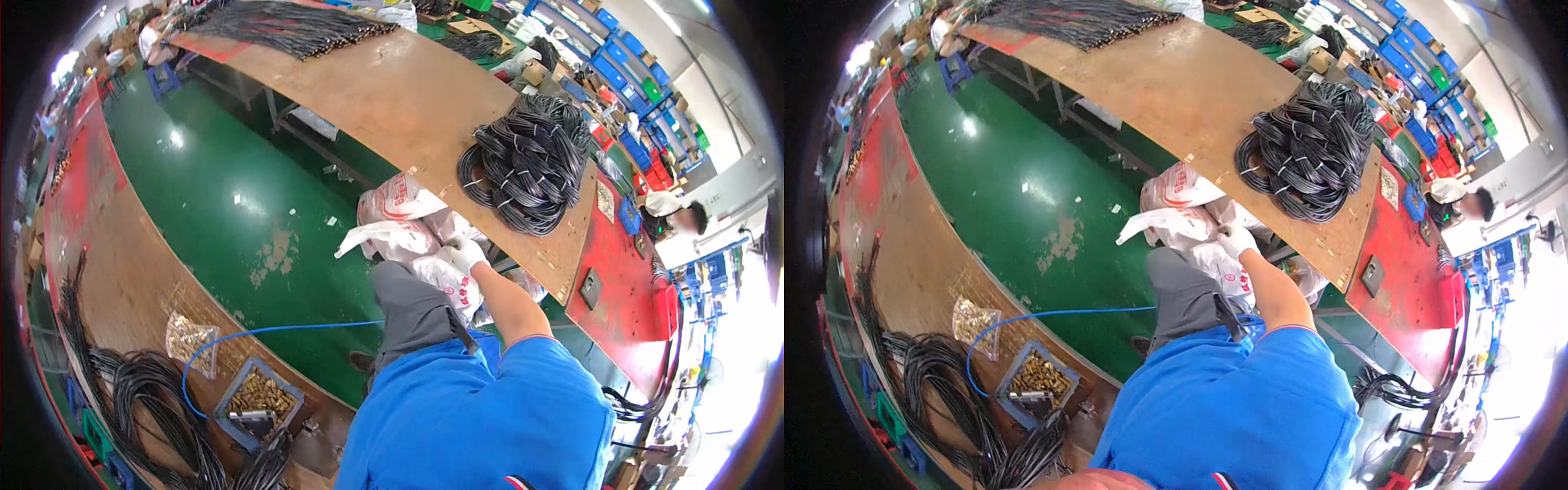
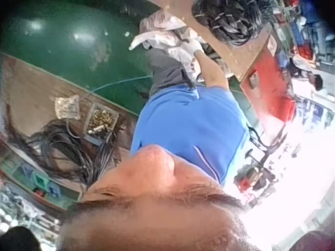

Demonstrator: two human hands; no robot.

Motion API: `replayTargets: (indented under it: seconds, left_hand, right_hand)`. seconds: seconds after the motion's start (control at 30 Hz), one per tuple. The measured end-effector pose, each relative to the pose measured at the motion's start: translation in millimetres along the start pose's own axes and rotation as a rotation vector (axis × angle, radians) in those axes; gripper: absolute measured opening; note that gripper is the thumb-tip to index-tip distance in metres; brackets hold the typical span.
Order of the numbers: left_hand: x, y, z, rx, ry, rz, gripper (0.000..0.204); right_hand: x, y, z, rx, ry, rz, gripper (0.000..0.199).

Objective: The person uses a pneumatic crimping tool to attach gold-colored connectors to the ends of black electrical wires. They repeatedly pick up wires, insert them into a metal jig, and use the tool to secure the connectors. The person also organizes the finished wires into bundles and handles a bag of connectors.

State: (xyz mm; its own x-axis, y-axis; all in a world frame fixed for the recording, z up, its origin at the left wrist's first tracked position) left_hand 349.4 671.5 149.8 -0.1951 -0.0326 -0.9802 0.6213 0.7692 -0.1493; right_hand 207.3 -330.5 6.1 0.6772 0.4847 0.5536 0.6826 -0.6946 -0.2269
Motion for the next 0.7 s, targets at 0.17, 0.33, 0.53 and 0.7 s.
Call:
replayTargets:
  seconds: [0.17,0.33,0.53,0.7]
  left_hand:
    - [-4.6,-3.2,48.0,0.054,-0.014,-0.013,0.025]
    - [-8.4,-9.3,93.5,0.084,-0.008,-0.029,0.025]
    - [-13.3,-8.6,132.7,0.051,0.001,-0.039,0.025]
    - [-22.5,-8.6,129.5,-0.097,-0.055,-0.077,0.025]
  right_hand:
    - [-27.0,-4.3,-13.6,-0.043,-0.055,0.086,0.039]
    - [-58.5,19.4,16.3,0.001,-0.144,0.167,0.042]
    - [23.9,103.9,77.3,0.135,-0.131,-0.001,0.039]
    - [90.1,191.5,153.7,0.256,-0.106,-0.142,0.035]
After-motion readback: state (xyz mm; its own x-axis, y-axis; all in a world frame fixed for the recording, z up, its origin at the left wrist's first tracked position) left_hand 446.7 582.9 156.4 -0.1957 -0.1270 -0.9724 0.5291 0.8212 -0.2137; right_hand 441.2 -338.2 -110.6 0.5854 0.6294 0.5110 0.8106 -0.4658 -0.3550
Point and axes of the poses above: each hand's wrist, its own y-axis towards the middle knuckle, its own z-axis out of the palm, x = y × z, the point moved 6 cm from there along y, towards the middle knuckle, and after that the axes turned 1 degree about -z, right-handed, at the moved point
